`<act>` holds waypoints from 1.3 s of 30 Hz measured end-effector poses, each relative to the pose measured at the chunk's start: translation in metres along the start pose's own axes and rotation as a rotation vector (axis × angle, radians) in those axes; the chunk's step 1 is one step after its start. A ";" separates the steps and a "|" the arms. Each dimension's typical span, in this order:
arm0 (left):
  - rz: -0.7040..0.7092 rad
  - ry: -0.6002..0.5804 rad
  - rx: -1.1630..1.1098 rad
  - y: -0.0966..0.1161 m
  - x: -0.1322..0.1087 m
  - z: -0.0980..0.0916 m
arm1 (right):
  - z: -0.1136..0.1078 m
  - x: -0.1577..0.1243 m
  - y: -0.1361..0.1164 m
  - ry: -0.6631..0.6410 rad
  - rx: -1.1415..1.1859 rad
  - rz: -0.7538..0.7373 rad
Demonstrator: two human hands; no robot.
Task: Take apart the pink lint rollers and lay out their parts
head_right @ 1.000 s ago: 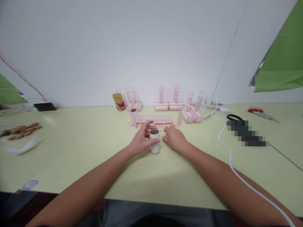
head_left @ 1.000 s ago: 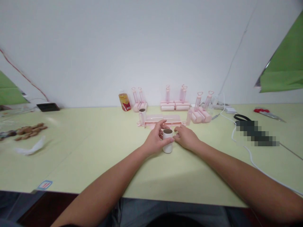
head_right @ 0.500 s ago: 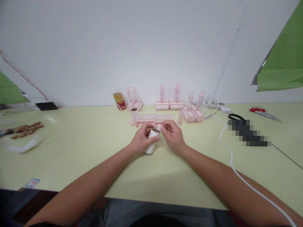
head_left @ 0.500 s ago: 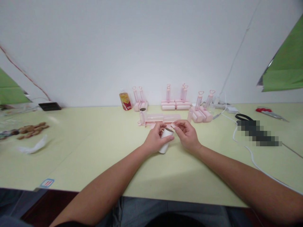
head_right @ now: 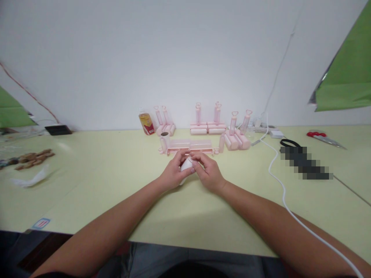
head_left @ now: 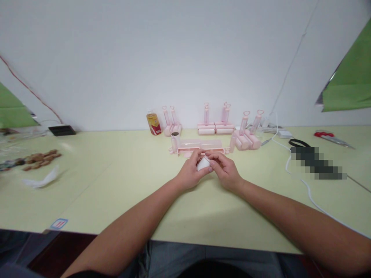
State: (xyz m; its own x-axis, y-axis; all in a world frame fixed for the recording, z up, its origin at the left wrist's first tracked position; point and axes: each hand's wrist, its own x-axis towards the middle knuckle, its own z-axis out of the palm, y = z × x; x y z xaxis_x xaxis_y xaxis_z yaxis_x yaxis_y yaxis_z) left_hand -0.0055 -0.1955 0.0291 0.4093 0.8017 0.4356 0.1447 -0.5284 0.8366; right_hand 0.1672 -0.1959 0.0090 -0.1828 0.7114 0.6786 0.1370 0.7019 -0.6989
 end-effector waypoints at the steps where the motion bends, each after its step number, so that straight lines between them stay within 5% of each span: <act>1: -0.004 0.001 -0.011 0.000 0.000 0.000 | 0.000 -0.001 0.000 -0.011 0.006 0.000; 9: -0.052 0.087 -0.082 -0.003 0.001 -0.003 | 0.000 -0.004 -0.001 -0.077 -0.037 -0.028; 18: -0.087 0.123 -0.036 -0.006 0.002 -0.004 | -0.003 -0.003 0.001 0.100 -0.172 -0.019; 23: -0.027 0.074 0.030 -0.007 0.000 -0.006 | -0.009 0.001 -0.005 -0.252 -0.159 -0.073; 29: 0.026 0.169 0.047 -0.004 0.003 -0.010 | -0.009 0.002 0.002 -0.154 -0.192 -0.056; 39: -0.105 0.411 -0.142 -0.011 0.016 -0.020 | -0.014 0.007 0.039 -0.475 -0.652 0.107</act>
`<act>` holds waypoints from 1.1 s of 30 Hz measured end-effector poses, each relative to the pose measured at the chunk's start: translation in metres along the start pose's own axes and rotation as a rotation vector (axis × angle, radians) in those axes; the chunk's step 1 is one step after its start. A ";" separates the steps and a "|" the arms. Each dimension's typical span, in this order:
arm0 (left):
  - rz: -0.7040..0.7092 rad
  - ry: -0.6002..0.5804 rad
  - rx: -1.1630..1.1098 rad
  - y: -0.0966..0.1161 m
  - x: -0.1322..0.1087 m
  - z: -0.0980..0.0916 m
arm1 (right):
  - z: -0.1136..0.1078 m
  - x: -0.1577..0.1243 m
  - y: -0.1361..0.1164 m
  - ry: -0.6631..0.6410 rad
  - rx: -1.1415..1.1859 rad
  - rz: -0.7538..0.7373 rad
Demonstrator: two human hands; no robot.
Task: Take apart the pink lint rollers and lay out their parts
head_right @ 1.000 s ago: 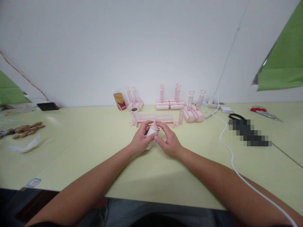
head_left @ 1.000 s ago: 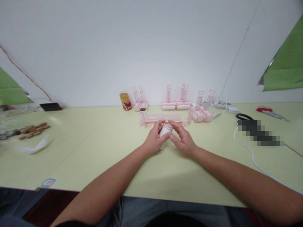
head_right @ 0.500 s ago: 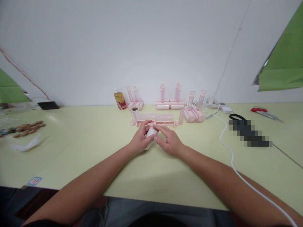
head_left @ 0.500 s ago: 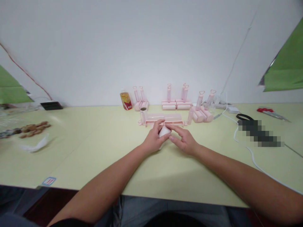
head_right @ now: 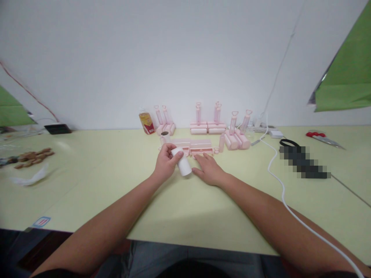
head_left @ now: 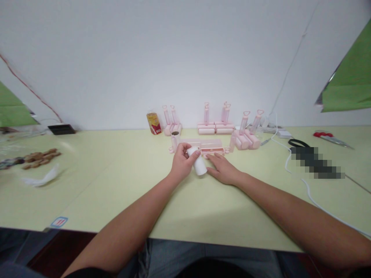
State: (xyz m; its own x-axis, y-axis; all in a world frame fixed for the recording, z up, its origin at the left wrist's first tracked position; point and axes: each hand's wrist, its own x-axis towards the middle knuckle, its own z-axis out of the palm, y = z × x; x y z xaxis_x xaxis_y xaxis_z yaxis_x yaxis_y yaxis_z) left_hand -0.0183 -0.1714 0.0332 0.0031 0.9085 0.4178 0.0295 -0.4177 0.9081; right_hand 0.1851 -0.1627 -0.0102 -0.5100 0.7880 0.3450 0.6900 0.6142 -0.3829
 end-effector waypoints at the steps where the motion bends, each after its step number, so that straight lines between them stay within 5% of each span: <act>1: -0.007 0.006 -0.011 0.000 0.000 0.000 | 0.000 0.000 -0.001 -0.016 -0.020 0.002; 11: -0.050 0.180 0.203 -0.001 0.005 -0.008 | -0.004 0.002 -0.009 0.029 -0.128 0.143; 21: -0.261 0.221 -0.078 -0.005 0.011 -0.009 | -0.016 -0.003 -0.024 -0.098 -0.312 0.336; 28: -0.389 0.197 -0.181 -0.002 0.012 -0.011 | -0.021 -0.006 -0.024 -0.164 -0.299 0.263; 33: -0.435 0.162 -0.161 -0.007 0.011 -0.012 | -0.015 -0.006 -0.023 -0.005 -0.190 0.233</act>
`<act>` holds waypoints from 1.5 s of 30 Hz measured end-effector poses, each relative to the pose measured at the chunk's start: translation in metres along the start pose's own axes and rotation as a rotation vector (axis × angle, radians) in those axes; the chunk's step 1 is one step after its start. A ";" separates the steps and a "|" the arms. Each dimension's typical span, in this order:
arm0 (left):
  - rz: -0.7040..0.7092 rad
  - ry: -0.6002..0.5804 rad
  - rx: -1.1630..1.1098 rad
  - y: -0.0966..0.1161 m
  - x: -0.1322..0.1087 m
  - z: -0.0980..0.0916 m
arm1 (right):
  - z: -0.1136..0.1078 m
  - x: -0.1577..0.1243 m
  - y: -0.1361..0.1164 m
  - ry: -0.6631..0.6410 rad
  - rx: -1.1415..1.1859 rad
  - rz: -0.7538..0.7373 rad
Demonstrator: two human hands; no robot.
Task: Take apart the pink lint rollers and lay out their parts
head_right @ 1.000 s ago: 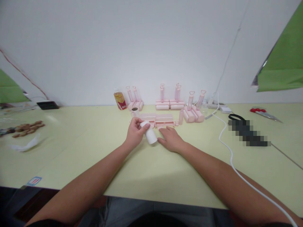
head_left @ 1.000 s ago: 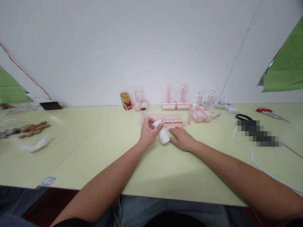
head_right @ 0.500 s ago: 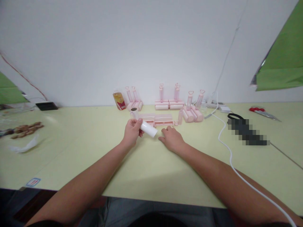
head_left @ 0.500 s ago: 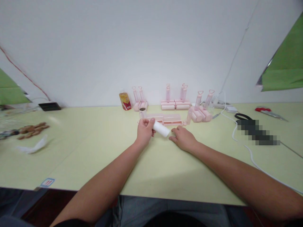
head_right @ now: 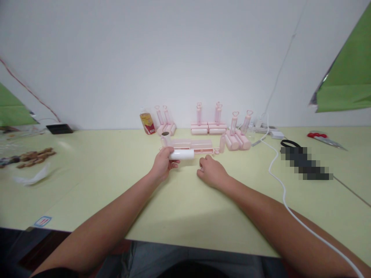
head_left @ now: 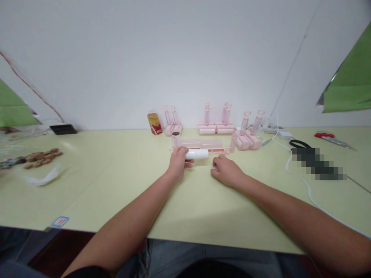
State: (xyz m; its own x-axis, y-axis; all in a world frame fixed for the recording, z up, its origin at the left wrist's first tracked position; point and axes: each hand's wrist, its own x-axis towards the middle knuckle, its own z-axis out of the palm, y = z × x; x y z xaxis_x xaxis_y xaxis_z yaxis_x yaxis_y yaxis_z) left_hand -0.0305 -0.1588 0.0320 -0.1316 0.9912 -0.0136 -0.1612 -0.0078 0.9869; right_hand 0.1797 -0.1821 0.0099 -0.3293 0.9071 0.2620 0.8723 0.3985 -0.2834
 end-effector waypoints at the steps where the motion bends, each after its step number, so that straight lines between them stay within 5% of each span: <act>1: -0.004 -0.002 0.000 -0.002 0.001 -0.001 | 0.001 0.000 0.000 0.034 0.038 -0.008; 6: -0.029 0.002 -0.018 -0.007 0.007 -0.004 | 0.009 0.004 0.002 0.173 0.299 -0.015; 12: -0.070 -0.018 -0.015 -0.005 0.006 -0.001 | 0.017 0.009 0.005 0.412 0.871 -0.015; 19: -0.136 -0.050 -0.067 -0.005 -0.003 0.007 | 0.024 0.012 0.000 0.413 1.259 -0.051; 31: -0.196 -0.127 -0.155 -0.006 -0.005 0.008 | 0.024 0.007 0.000 0.351 1.063 -0.031; 39: -0.125 -0.588 0.080 -0.003 -0.015 0.004 | 0.014 0.003 0.000 0.475 0.951 -0.102; 45: 0.001 -0.674 0.320 -0.006 -0.028 0.010 | 0.010 -0.001 -0.005 0.495 0.897 -0.182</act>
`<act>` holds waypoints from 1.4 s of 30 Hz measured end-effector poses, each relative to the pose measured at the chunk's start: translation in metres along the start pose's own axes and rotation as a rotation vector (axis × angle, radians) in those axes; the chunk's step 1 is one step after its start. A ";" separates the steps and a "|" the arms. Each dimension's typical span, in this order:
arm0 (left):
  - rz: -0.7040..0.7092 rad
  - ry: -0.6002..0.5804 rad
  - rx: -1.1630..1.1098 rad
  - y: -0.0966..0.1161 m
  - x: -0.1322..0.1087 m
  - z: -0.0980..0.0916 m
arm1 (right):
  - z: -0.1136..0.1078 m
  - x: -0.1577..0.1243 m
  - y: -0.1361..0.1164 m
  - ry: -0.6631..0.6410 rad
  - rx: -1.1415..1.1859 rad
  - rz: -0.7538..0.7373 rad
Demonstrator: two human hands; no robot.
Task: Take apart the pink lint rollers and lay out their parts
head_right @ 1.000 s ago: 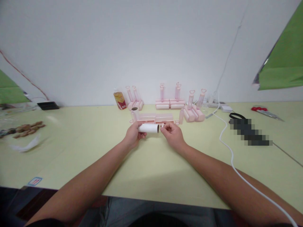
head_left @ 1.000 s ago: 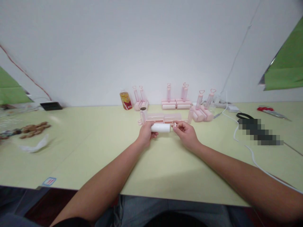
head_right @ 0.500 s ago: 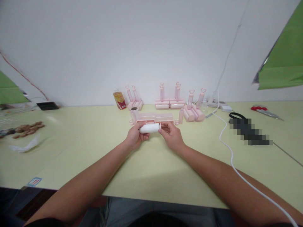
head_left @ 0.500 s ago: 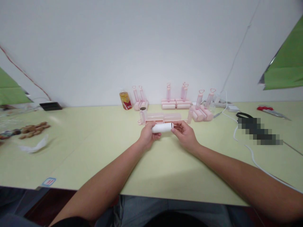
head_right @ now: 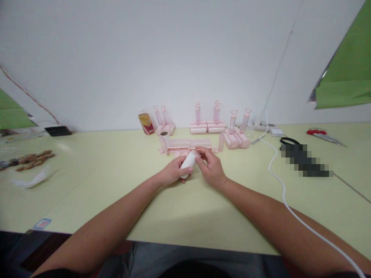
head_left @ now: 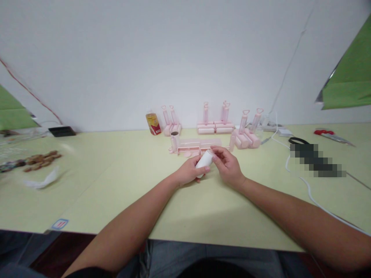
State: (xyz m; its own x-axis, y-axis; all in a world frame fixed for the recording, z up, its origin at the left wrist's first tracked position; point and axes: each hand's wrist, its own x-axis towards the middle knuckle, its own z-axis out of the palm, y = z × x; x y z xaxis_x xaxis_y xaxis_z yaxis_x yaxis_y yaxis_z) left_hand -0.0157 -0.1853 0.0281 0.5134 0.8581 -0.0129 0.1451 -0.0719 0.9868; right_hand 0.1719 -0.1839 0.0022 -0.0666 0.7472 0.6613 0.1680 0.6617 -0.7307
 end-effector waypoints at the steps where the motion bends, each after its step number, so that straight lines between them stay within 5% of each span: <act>1: 0.008 0.018 0.024 0.001 0.000 0.001 | 0.000 0.000 -0.001 -0.011 -0.015 -0.010; 9: 0.083 0.175 0.180 0.001 0.001 -0.003 | -0.006 0.001 -0.008 0.037 -0.191 -0.068; 13: 0.143 0.201 0.262 0.002 0.001 -0.003 | -0.007 0.000 -0.009 -0.319 -0.159 -0.091; 15: 0.168 0.232 0.296 0.003 0.001 -0.003 | -0.006 -0.001 -0.008 -0.380 -0.171 -0.094; 21: 0.181 0.362 0.273 0.006 0.003 -0.006 | -0.008 0.006 0.003 -0.182 -0.532 0.013; 27: 0.118 0.469 0.219 0.002 0.005 -0.012 | -0.021 0.015 0.011 -0.260 -1.026 0.253; 37: 0.138 0.452 0.254 -0.002 0.006 -0.013 | -0.031 0.018 0.032 -0.366 -1.078 0.291; 42: 0.132 0.456 0.198 -0.003 0.007 -0.011 | -0.033 0.023 0.035 -0.297 -1.006 0.253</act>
State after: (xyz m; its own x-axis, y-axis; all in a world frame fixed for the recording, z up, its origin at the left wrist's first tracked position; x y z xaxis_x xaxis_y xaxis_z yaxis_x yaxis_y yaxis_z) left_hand -0.0222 -0.1736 0.0269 0.1234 0.9666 0.2247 0.2845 -0.2514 0.9251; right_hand 0.2084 -0.1457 -0.0031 -0.1295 0.9301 0.3438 0.9326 0.2320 -0.2764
